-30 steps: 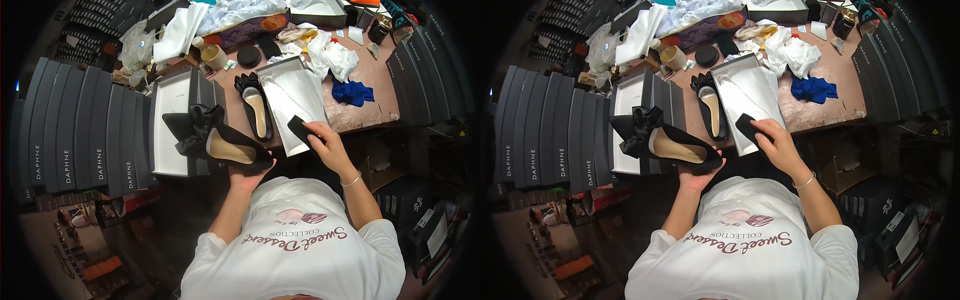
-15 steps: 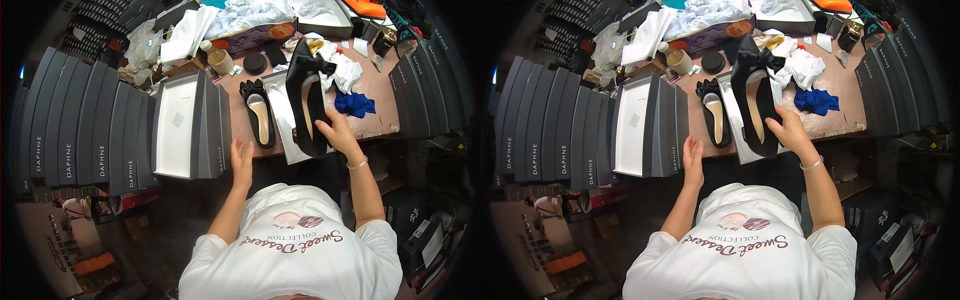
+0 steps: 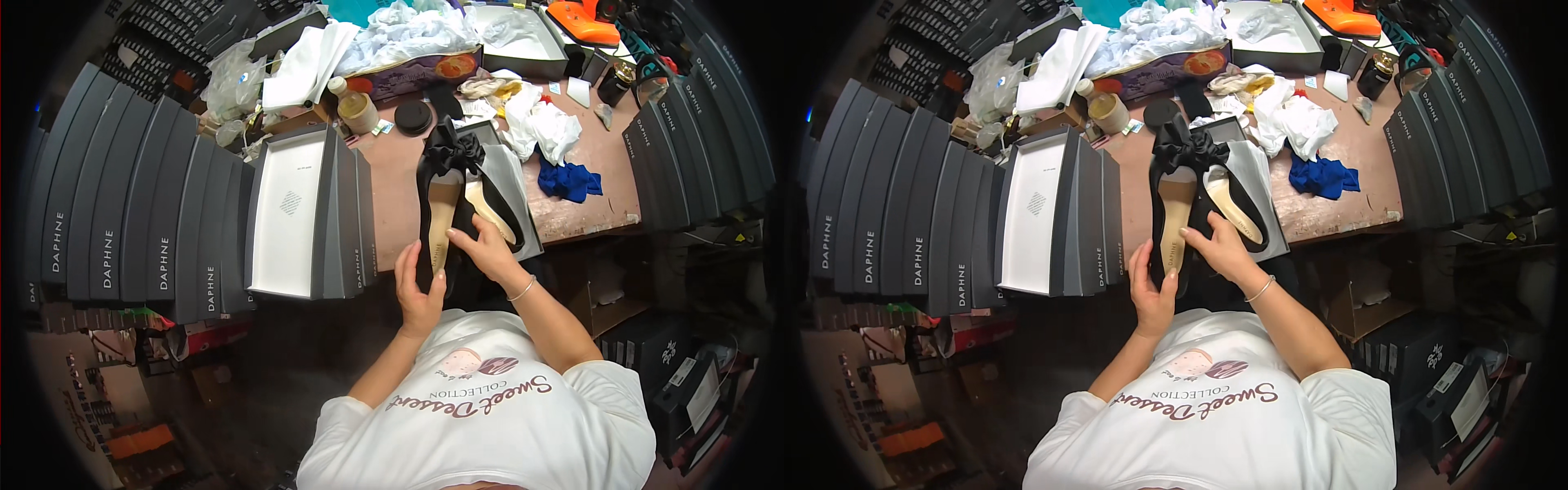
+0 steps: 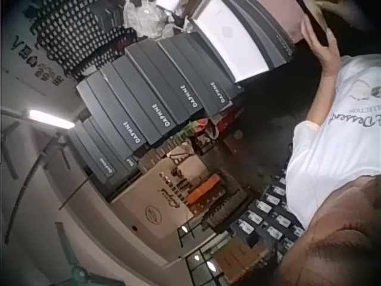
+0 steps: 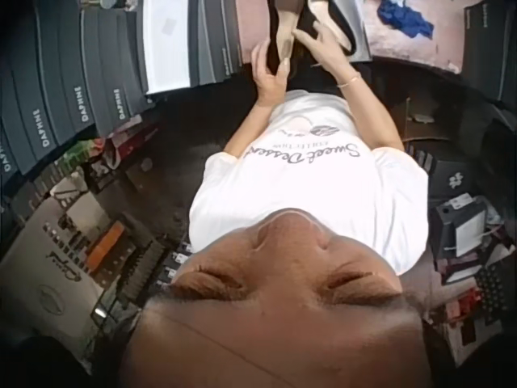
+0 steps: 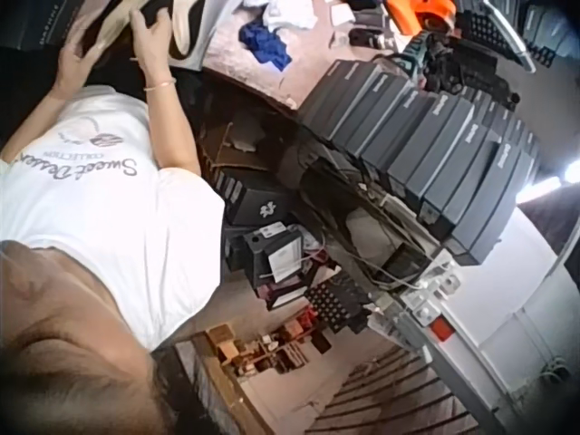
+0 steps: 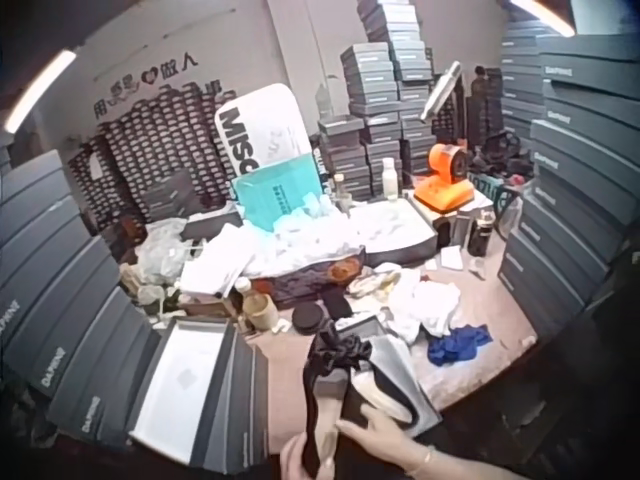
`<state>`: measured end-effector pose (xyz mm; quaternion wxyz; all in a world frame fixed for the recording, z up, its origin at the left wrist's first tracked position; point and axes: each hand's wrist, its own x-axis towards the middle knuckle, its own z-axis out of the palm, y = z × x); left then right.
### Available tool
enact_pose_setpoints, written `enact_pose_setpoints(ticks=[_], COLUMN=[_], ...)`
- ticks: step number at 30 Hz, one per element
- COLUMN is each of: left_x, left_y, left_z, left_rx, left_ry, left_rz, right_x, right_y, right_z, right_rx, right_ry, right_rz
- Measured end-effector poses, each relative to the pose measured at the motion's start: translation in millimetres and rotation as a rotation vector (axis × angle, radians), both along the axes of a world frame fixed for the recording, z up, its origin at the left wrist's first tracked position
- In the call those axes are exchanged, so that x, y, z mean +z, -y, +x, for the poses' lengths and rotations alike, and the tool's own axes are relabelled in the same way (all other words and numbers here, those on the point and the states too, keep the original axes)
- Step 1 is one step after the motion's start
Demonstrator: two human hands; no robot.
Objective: The recorder is inspecting, wrapping, and placing high-heeled shoes into branded shoe boxes.
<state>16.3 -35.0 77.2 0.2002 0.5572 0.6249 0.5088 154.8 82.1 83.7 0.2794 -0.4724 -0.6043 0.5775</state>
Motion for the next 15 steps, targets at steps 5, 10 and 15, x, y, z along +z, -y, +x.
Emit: enact_pose_setpoints(ticks=[5,10,15], left_x=[-4,12,10], left_y=[14,28,25], left_z=[2,-19,-26], left_rx=[-0.064,-0.419,-0.403], left_ry=[0.931,1.738,1.887], left_rz=[-0.189,-0.680,-0.610], right_x=[-21,39,34], right_y=[9,27,47], right_z=[-9,-12,-6], right_rx=[-0.067,0.061,0.273], right_ry=[-0.214,-0.182,-0.157], right_rz=[0.139,0.491,0.703])
